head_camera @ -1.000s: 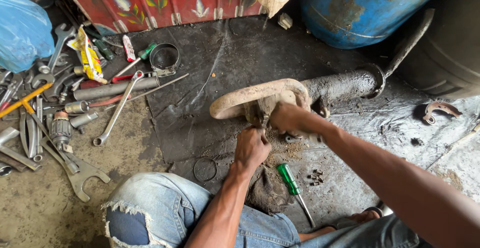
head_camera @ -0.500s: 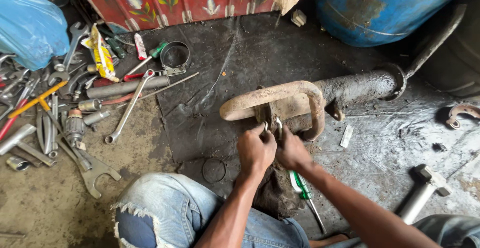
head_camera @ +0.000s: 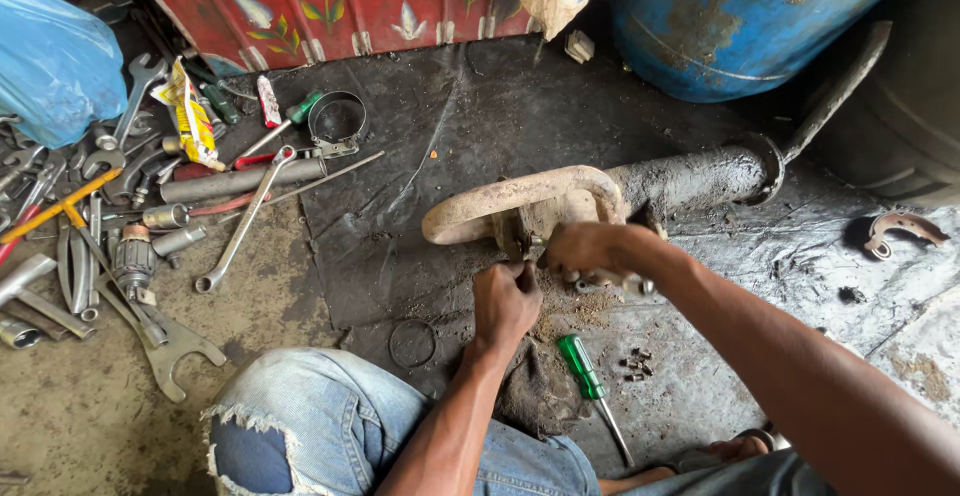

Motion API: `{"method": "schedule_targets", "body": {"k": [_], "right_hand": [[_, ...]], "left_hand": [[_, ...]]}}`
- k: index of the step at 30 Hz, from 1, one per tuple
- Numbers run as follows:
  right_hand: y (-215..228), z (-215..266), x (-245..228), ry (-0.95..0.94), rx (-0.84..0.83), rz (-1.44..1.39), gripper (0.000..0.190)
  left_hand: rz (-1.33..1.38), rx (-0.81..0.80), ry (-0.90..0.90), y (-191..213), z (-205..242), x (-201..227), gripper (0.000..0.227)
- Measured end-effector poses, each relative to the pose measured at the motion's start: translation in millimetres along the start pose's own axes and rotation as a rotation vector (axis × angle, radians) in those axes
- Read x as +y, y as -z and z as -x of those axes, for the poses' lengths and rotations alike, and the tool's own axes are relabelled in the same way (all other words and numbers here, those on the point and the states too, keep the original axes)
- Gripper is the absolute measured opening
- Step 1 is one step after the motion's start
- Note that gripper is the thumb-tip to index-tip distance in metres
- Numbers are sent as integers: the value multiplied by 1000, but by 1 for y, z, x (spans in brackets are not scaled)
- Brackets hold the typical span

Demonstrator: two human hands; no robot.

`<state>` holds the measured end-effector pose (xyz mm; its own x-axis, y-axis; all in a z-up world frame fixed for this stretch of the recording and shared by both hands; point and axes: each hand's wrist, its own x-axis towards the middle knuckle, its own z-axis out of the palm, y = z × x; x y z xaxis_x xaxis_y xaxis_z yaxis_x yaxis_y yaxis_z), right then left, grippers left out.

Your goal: The person is sitting on the floor and using a wrench and screwdriver to loosen and remove bolts from a curved metal pipe assembly. They repeatedly adjust the pipe and tools to access different fasteners.

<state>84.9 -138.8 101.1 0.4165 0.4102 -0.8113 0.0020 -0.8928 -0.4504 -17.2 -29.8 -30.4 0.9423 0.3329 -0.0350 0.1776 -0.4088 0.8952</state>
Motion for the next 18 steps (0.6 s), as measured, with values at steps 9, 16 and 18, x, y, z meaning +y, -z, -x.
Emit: {"method": "schedule_targets", "body": {"k": [9, 16, 18], "right_hand": [[24, -12, -11, -218, -124, -166, 24], [26, -50, 26, 94, -56, 123, 25], [-3, -54, 46, 143, 124, 297, 26]], "left_hand": [[118, 73, -82, -4, 1, -10, 12], [51, 4, -66, -5, -6, -11, 15], [135, -4, -61, -7, -9, -11, 18]]}}
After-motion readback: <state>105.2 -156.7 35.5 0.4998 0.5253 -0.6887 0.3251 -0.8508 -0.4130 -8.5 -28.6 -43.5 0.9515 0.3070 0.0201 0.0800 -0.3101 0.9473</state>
